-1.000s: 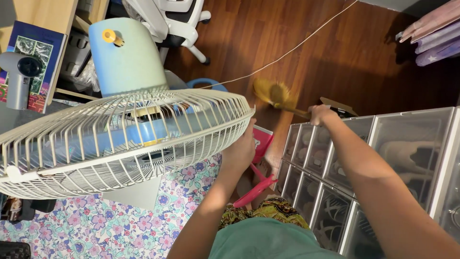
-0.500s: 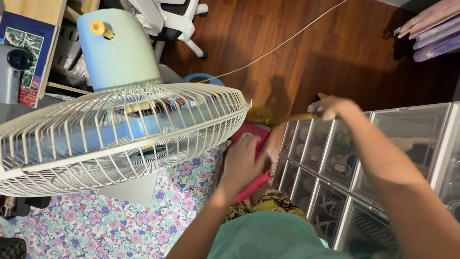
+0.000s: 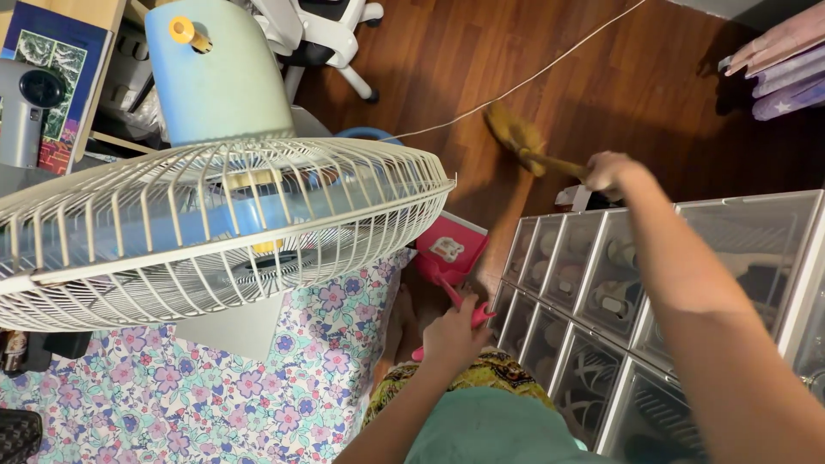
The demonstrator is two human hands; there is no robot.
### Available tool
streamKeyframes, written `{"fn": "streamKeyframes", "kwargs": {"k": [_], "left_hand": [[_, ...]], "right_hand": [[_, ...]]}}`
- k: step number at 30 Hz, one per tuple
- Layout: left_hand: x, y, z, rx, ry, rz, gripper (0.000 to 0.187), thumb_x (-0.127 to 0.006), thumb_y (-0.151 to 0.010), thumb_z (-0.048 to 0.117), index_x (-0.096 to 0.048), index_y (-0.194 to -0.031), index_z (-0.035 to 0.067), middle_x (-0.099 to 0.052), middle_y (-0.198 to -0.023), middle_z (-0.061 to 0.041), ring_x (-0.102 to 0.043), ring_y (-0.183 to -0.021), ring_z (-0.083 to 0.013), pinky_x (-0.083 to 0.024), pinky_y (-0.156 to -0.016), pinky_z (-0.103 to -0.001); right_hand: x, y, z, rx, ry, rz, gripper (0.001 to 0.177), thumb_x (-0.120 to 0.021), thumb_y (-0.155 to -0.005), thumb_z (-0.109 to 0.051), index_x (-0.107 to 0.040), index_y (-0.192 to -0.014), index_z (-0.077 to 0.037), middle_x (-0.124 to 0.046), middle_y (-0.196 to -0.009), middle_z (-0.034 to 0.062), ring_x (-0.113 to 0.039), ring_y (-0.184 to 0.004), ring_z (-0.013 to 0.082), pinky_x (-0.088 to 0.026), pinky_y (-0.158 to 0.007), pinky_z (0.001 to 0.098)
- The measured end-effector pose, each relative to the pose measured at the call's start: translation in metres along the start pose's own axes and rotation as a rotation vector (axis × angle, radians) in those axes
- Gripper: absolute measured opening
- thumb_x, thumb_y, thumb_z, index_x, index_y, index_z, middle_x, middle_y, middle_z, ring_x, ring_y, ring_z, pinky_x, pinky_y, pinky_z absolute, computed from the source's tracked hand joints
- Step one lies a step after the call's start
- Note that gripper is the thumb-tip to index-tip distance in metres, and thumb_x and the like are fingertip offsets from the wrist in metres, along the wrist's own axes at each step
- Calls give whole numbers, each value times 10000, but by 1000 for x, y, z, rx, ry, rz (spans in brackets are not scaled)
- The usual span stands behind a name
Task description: The person sweeps debris into a dustpan using a broom on a wooden floor, moving between different areas of the room near a desk, a fan, and a bed.
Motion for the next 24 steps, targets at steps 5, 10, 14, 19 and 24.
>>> {"fn": "streamKeyframes", "kwargs": {"k": [5, 10, 14, 19, 24], "left_hand": [[4, -6, 9, -17, -32, 15, 545, -627, -965, 436, -462, -1428, 202, -695, -997, -172, -712, -870, -394, -557, -712, -538], [7, -6, 13, -56, -44, 15, 422, -610, -973, 359, -500, -1326, 156, -695, -985, -186, -708, -875, -406, -559, -721, -534], [2, -12, 10, -79, -44, 40, 319, -626, -959, 304, -540, -1191, 102, -701, -961, -189, -715, -865, -398, -563, -725, -528], [-4, -18, 1, -118, -45, 86, 305, -641, -944, 318, -570, -1112, 73, -711, -930, -187, -715, -849, -401, -565, -723, -526], [-8, -18, -3, -92, -4, 68, 312, -674, -912, 295, -599, -1107, 63, -715, -961, -192, -713, -899, -398, -563, -772, -518]], "right_hand": [[-77, -30, -1, 25, 39, -26, 476, -714, -855, -188, -705, -1318, -76, -809, -1108, 206, -814, -804, 299, -660, -648, 391], [-141, -18, 21, 28, -83, -82, 568, -710, -810, -76, -645, -1369, -146, -752, -1199, 189, -803, -934, 331, -677, -729, 439], [-165, 8, 25, 222, 191, -9, 641, -742, -765, -80, -644, -1384, -215, -682, -1306, 175, -665, -1195, 345, -573, -980, 421], [-175, 48, 16, 315, 337, -58, 663, -738, -768, -100, -621, -1395, -280, -677, -1338, 128, -645, -1238, 331, -551, -1032, 407], [-141, 90, 14, 310, 335, -128, 647, -721, -768, -110, -629, -1387, -275, -703, -1314, 93, -675, -1197, 297, -577, -1001, 413]]}}
Point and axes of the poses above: each hand's wrist, its own y-axis away from the middle knuckle, its own x-axis out of the back of the hand, z = x × y, the point moved 2 cm from there along -y, towards the middle knuckle
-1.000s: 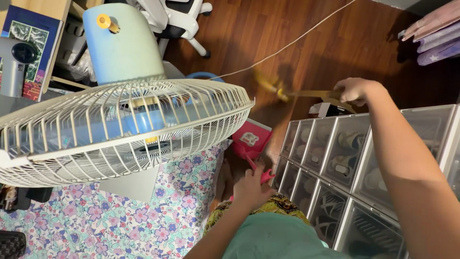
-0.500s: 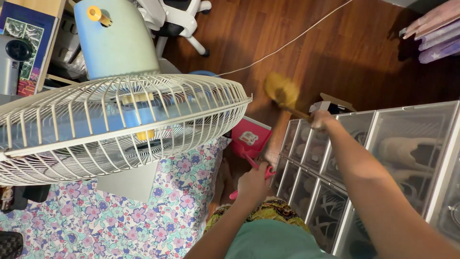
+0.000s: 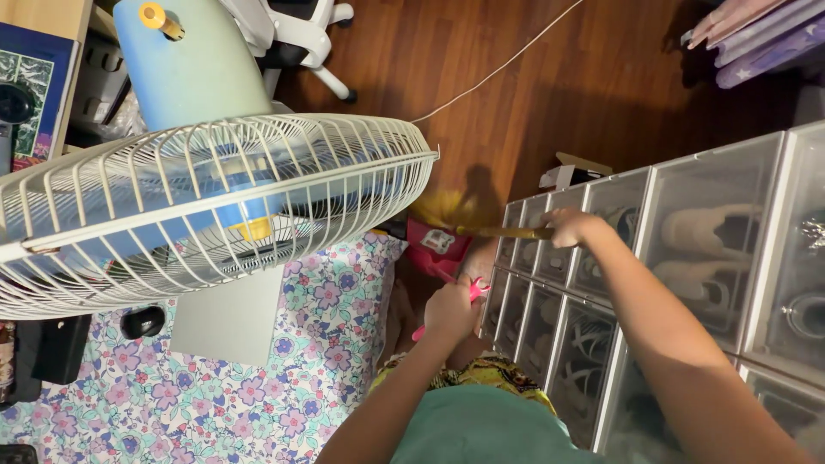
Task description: The person sweeps debris into a dustpan using a broom on a wooden floor, moving between different areas of the room near a desk, a fan, and a bed.
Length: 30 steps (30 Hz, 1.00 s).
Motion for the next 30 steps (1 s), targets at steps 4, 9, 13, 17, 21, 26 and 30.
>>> {"fn": "streamKeyframes", "kwargs": {"k": [4, 9, 13, 17, 21, 26, 30], "left_hand": [[-3, 7, -3, 15, 23, -21, 365, -695, -905, 314, -578, -1131, 52, -705, -998, -195, -696, -929, -409, -554, -777, -526], [-12, 23, -5, 18, 28, -53, 353, -662, -906, 200, -545, -1179, 9, -704, -1010, -220, -705, -937, -416, -560, -800, -522], [-13, 30, -1, 16, -2, -55, 301, -630, -947, 205, -560, -1150, -6, -714, -979, -228, -722, -922, -411, -579, -795, -500], [-20, 27, -8, 36, 19, -72, 292, -633, -937, 190, -570, -1140, -11, -720, -963, -235, -721, -918, -415, -574, -797, -503], [-34, 25, -16, -10, 23, -71, 334, -573, -940, 95, -554, -1239, -53, -736, -959, -250, -732, -919, -407, -579, -795, -501], [-22, 38, -11, 48, 56, -178, 368, -597, -922, 141, -547, -1225, -62, -732, -989, -237, -728, -931, -391, -586, -786, -483], [-13, 39, -12, 76, 109, -219, 418, -651, -873, 133, -533, -1237, -37, -723, -993, -240, -719, -943, -395, -577, -799, -482]], "right_hand": [[35, 32, 16, -50, -20, -24, 693, -758, -762, -171, -631, -1425, -324, -757, -1263, 122, -696, -1182, 291, -559, -1033, 388], [68, 64, 23, -119, -225, 138, 711, -800, -734, -154, -642, -1418, -264, -706, -1315, 156, -660, -1201, 325, -563, -995, 428], [71, 52, 6, -258, -320, 128, 710, -711, -779, -103, -566, -1461, -239, -660, -1361, 128, -716, -1144, 346, -637, -901, 457], [46, -13, -6, -256, -158, 195, 561, -694, -818, -105, -648, -1377, -77, -664, -1343, 199, -656, -1221, 361, -580, -957, 441], [12, -51, -19, -234, -143, 229, 569, -735, -790, -51, -618, -1344, 4, -653, -1302, 278, -632, -1232, 386, -561, -995, 439], [-38, -43, -35, -236, -160, 90, 427, -657, -893, -149, -681, -1299, -17, -698, -1274, 239, -703, -1176, 339, -596, -972, 424], [-59, -24, -51, -81, 63, -59, 461, -689, -829, -110, -711, -1283, -32, -747, -1232, 189, -710, -1167, 296, -608, -947, 398]]}}
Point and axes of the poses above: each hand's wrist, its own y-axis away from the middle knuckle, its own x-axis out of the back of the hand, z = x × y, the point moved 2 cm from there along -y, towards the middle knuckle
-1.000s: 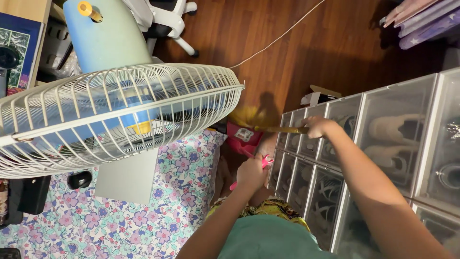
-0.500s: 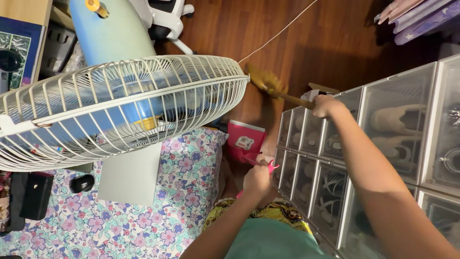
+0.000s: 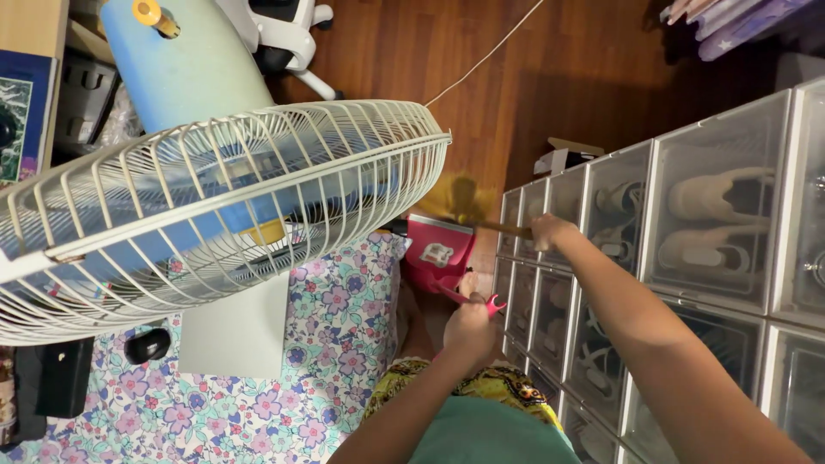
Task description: The person sweeps debris into a dustpan using a broom on a wooden floor, moving between different areas of the room near a desk, a fan, and a bed.
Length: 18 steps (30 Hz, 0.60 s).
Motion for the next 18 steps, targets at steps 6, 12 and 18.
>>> {"fn": "streamKeyframes", "kwargs": {"k": [6, 12, 18], "left_hand": [[-1, -5, -5, -32, -47, -3, 338, -629, -932, 149, -526, -1200, -30, -721, -1003, -252, -721, -973, -406, -576, -834, -477], [-5, -4, -11, -52, -41, -23, 425, -671, -896, 155, -485, -1224, -40, -698, -1056, -272, -700, -1021, -413, -580, -847, -470], [-7, -9, -20, -110, -126, -29, 347, -694, -895, 244, -570, -1161, 58, -706, -1067, -202, -641, -1102, -413, -546, -874, -509]], "right_hand": [[14, 70, -15, 26, -97, -4, 643, -728, -827, -79, -578, -1428, -253, -685, -1301, 125, -663, -1190, 316, -557, -970, 418], [48, 117, 17, -82, -156, -108, 557, -652, -875, -80, -634, -1406, -248, -779, -1191, 108, -741, -1096, 275, -594, -954, 407], [91, 156, 69, -163, -199, 58, 630, -785, -824, -244, -613, -1427, -304, -707, -1317, 68, -663, -1209, 287, -538, -1040, 439]]}}
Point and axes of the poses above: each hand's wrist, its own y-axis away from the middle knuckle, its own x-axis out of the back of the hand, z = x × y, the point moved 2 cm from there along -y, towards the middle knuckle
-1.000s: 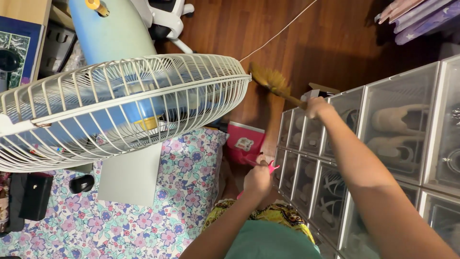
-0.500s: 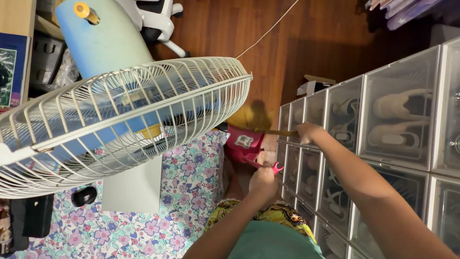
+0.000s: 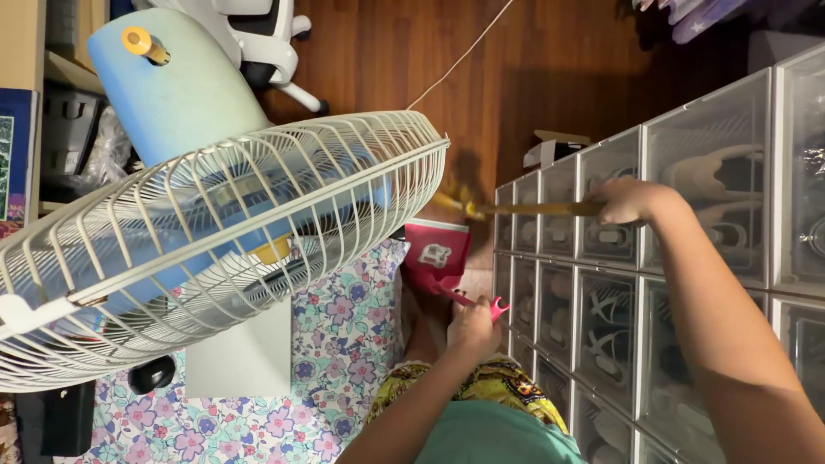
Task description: The person sweeps debris into a dustpan using a broom on a wooden floor, moving between different areas of the room near a desk, a fan, and a bed.
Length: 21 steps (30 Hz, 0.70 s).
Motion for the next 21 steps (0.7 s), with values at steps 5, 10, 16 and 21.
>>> {"fn": "streamKeyframes", "kwargs": {"k": [5, 10, 16, 21], "left_hand": [[6, 11, 4, 11, 25, -7, 341, -676, -899, 257, -575, -1164, 68, -706, -1072, -187, -678, -1069, -383, -552, -887, -498], [18, 14, 10, 49, 29, 16, 316, -647, -902, 295, -600, -1141, 94, -716, -1050, -170, -711, -980, -377, -571, -840, -498], [20, 17, 17, 63, 37, -6, 391, -647, -927, 430, -618, -1084, 73, -718, -1011, -169, -709, -942, -383, -557, -811, -516], [16, 17, 16, 17, 42, 89, 346, -662, -905, 388, -646, -1047, 73, -724, -975, -184, -712, -901, -396, -559, -795, -515]], "right_hand": [[16, -39, 2, -72, -63, 153, 633, -731, -813, -178, -642, -1429, -290, -695, -1320, 146, -660, -1213, 337, -553, -1024, 449], [3, -123, -11, -63, -189, 266, 579, -672, -816, -87, -653, -1390, -159, -686, -1314, 199, -654, -1228, 356, -555, -1002, 447], [-56, -200, -33, -60, -164, 224, 524, -653, -856, -127, -630, -1379, -126, -670, -1299, 220, -642, -1220, 371, -554, -992, 453], [-104, -206, -34, -59, -110, -28, 480, -697, -860, -219, -720, -1299, -27, -781, -1210, 214, -779, -1095, 312, -617, -933, 387]]}}
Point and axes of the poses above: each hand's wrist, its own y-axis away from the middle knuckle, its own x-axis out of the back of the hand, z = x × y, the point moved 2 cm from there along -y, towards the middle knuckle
